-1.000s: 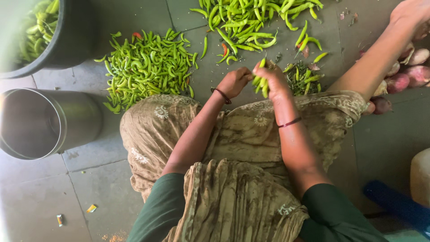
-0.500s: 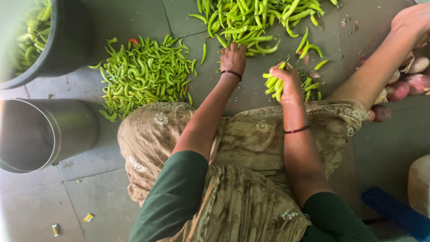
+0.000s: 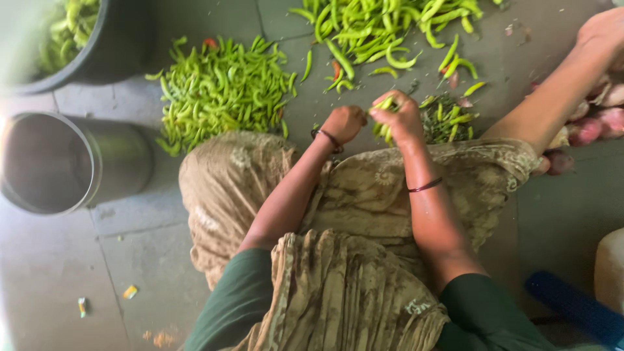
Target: The person sits on the floor and repeatedly picks green chilies, removes the stems by hand, and places the de-stemmed chilies into a pile. The stems are discarded to the side.
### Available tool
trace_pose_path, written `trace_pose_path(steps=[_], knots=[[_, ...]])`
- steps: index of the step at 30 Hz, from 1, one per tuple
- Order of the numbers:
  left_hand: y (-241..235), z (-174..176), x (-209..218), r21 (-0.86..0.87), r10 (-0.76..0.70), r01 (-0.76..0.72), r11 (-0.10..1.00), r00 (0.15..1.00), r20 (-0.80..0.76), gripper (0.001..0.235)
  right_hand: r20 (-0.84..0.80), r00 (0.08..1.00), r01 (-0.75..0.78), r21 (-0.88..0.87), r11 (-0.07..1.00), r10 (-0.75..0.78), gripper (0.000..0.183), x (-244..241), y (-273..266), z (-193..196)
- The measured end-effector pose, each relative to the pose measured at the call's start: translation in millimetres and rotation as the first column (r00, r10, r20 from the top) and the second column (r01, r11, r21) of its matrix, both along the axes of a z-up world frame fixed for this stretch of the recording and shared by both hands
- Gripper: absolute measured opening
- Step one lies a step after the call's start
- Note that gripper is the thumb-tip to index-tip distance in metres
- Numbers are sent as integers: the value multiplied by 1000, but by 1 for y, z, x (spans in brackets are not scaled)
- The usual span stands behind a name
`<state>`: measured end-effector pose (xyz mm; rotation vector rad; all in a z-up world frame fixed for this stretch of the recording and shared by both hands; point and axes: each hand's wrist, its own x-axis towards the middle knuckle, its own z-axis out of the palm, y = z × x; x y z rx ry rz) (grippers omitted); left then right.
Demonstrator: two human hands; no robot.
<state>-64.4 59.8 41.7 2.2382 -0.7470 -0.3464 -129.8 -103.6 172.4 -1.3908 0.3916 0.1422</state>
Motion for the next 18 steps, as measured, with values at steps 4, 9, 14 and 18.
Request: trace_pose_path(steps=[4,9,14,18], knots=[[45,6,35,441,291,-366,819,929,230,23,133,983,-127,-4,992,126,17,-5,30,8],[85,33,73,370,644,-743,558,668,373,36,168,977,59,373,926,-130,15,8,-7,0],[22,25,117,274,239,-335,901,913,330,36,55,979,170,318,933,-198,23,22,-36,-37],[1,19,124,298,238,-342,891,911,336,43,7,982,176,311,934,-187,20,23,-44,-58]])
